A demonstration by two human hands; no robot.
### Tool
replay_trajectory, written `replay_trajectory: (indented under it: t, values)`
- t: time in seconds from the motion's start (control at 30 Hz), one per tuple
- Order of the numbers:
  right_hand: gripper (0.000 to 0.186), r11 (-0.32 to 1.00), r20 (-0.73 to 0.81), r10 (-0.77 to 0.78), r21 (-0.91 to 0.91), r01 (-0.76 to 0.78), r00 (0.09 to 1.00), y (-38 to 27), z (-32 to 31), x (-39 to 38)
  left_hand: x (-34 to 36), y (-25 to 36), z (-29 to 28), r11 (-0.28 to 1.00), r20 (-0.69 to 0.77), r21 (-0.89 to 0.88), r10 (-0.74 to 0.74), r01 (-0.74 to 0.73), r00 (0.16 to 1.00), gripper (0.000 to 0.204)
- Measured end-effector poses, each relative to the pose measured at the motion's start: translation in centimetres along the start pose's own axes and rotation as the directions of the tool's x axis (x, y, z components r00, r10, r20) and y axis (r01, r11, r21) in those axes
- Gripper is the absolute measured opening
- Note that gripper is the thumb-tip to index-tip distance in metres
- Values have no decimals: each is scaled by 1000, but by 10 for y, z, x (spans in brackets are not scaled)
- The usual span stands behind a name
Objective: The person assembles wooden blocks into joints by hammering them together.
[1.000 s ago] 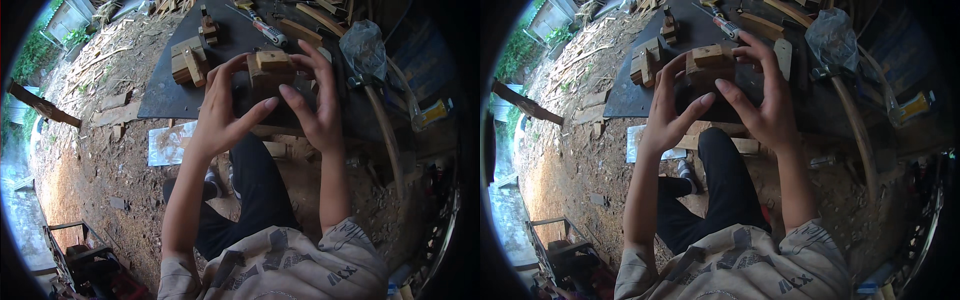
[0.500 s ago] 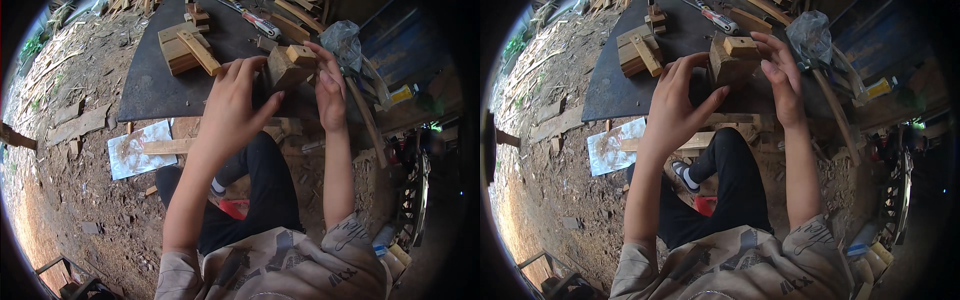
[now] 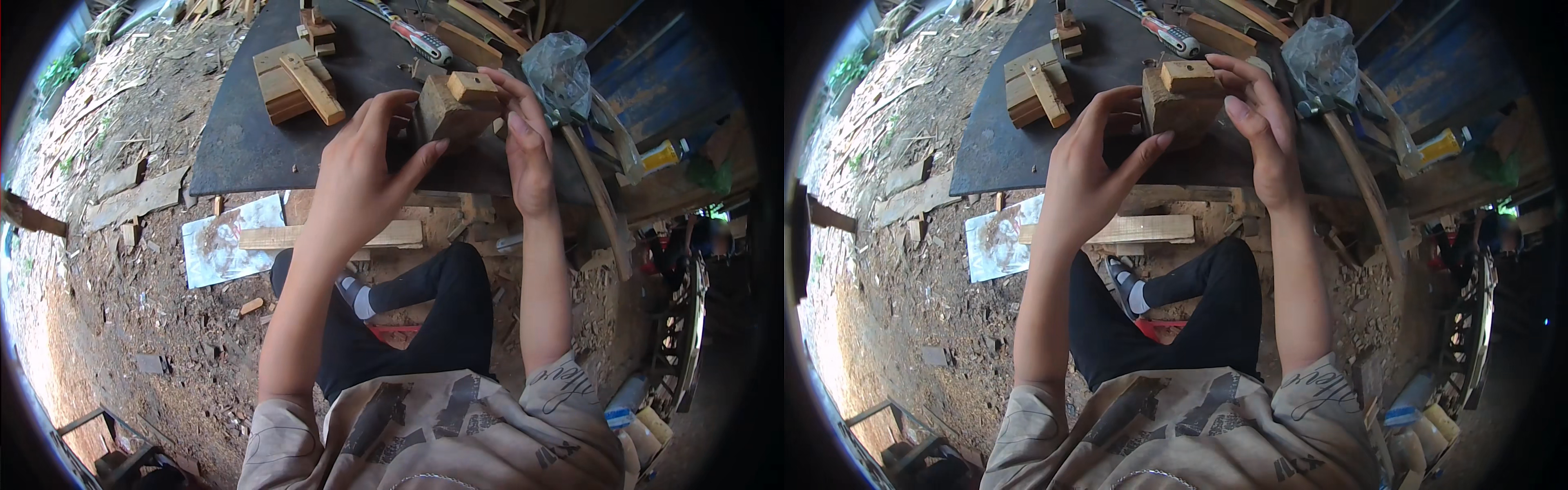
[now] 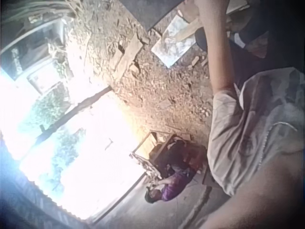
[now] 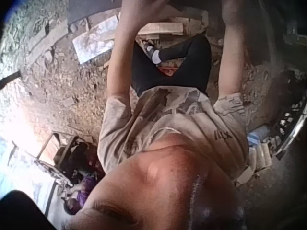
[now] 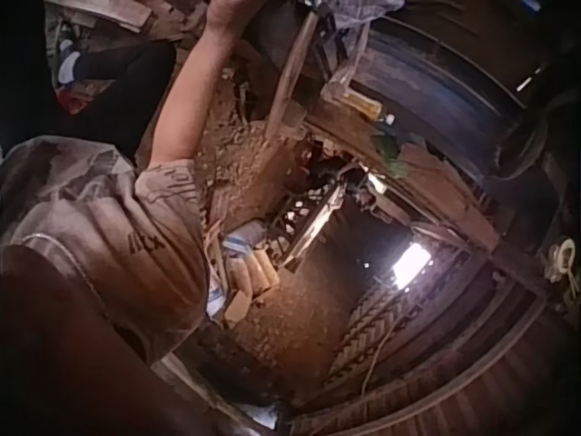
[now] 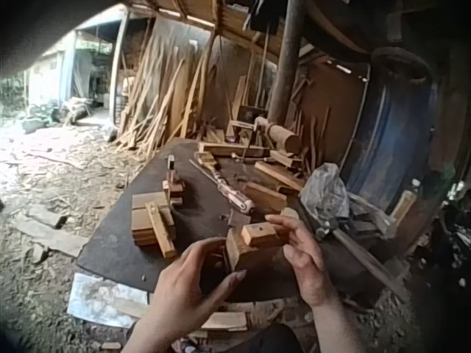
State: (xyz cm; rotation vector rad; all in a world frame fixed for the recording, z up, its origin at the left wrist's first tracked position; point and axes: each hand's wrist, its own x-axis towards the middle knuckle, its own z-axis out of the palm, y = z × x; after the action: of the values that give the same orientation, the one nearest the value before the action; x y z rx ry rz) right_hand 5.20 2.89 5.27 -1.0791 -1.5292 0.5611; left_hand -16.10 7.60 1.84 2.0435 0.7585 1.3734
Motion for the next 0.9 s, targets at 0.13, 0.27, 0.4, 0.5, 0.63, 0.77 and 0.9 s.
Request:
replay_trajectory:
  t: [0.13,0.27,0.4,0.5,0.63,0.77,0.9]
  values:
    - [53,996,2,19,82,-19,1000,-2,-1,-2,2,3,1,999,25,22,-24,23,999,42]
    - [45,995,-33,-11,103,15,999,2,-5,-6,8,10,1,953,92,-184,-226,239,970,40]
    - [46,985,-86,-55,161,68,995,9,-14,-7,11,20,9,895,31,-352,-281,274,959,40]
    - [49,977,-109,-95,180,114,989,15,-18,-8,16,24,21,827,-2,-441,-391,350,921,41]
    - [43,949,-146,-120,274,157,982,19,-23,-9,28,21,35,675,37,-650,-430,348,902,46]
    - [42,959,-111,-74,265,101,991,20,-25,-13,39,15,46,583,82,-750,-386,312,919,52]
    - [38,948,-159,-83,291,127,984,21,-23,-13,45,10,48,565,67,-769,-393,299,917,54]
